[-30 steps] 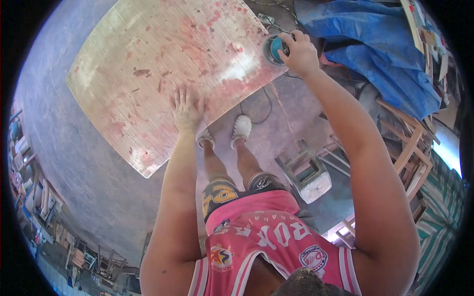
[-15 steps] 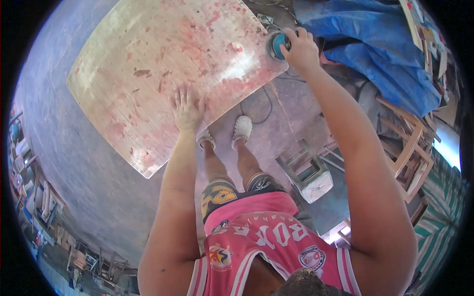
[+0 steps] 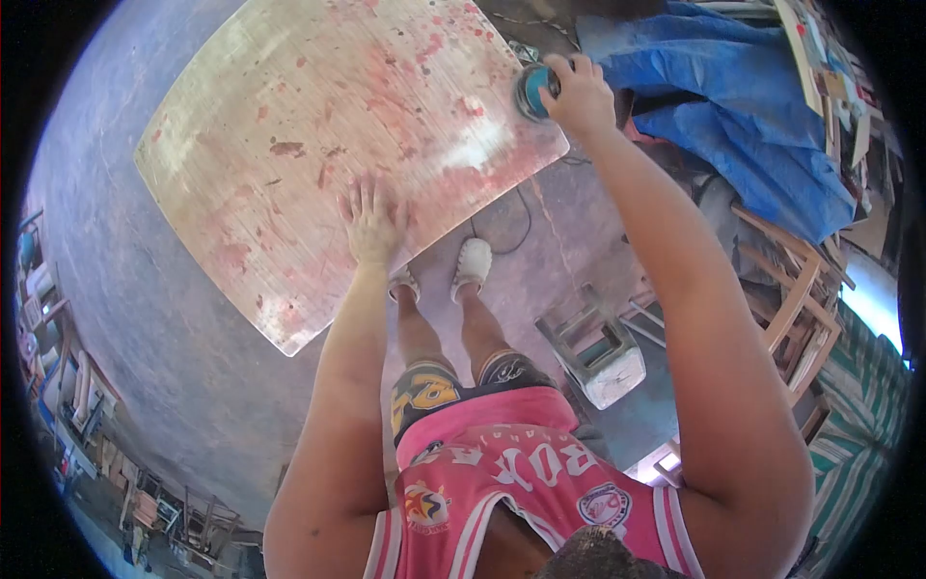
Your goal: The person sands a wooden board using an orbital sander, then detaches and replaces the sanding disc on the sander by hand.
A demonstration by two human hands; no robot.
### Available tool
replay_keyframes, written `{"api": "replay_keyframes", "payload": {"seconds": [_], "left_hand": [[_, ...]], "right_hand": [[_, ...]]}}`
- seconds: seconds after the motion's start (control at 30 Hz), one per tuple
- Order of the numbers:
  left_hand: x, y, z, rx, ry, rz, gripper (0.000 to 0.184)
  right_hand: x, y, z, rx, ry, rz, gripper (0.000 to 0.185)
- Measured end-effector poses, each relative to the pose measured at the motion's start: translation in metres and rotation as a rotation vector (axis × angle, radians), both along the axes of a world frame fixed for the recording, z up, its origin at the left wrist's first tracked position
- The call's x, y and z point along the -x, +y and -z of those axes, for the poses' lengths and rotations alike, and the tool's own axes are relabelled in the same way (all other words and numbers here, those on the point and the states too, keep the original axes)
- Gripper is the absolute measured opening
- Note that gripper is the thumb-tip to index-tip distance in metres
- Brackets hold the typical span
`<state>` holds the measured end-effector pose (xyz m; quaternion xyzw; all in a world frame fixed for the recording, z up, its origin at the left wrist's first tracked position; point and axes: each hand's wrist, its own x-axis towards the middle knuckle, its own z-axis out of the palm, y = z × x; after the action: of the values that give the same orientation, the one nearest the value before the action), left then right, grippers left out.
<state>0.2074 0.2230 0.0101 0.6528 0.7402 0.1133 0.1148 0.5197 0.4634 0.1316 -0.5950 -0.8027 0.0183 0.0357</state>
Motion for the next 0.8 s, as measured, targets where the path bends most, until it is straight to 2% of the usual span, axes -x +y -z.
{"api": "replay_keyframes", "payload": {"seconds": [0.1,0.2,0.33,0.4,0.5,0.7,0.8], "left_hand": [[0.002,0.000,0.004,-0.028,0.007,0.016,0.071],[0.002,0.001,0.000,-0.015,0.003,0.016,0.071],[0.000,0.001,-0.007,0.036,0.001,0.006,0.070],[0.000,0.000,-0.007,0.028,-0.015,0.000,0.070],[0.001,0.000,-0.005,0.007,-0.034,0.003,0.070],[0.001,0.000,-0.002,0.016,-0.045,0.003,0.071],[0.001,-0.002,0.002,0.013,-0.038,0.008,0.073]], "right_hand": [[0.026,0.054,0.008,-0.091,-0.005,-0.041,0.050],[0.060,0.082,-0.020,-0.015,0.096,-0.071,0.043],[0.064,0.087,-0.023,-0.009,0.088,-0.082,0.038],[0.041,0.081,0.003,-0.065,-0.019,-0.118,0.049],[0.032,0.067,-0.001,0.004,-0.044,-0.100,0.048],[0.061,0.101,0.001,-0.026,-0.025,-0.106,0.049],[0.060,0.085,-0.002,-0.011,-0.024,-0.145,0.050]]}}
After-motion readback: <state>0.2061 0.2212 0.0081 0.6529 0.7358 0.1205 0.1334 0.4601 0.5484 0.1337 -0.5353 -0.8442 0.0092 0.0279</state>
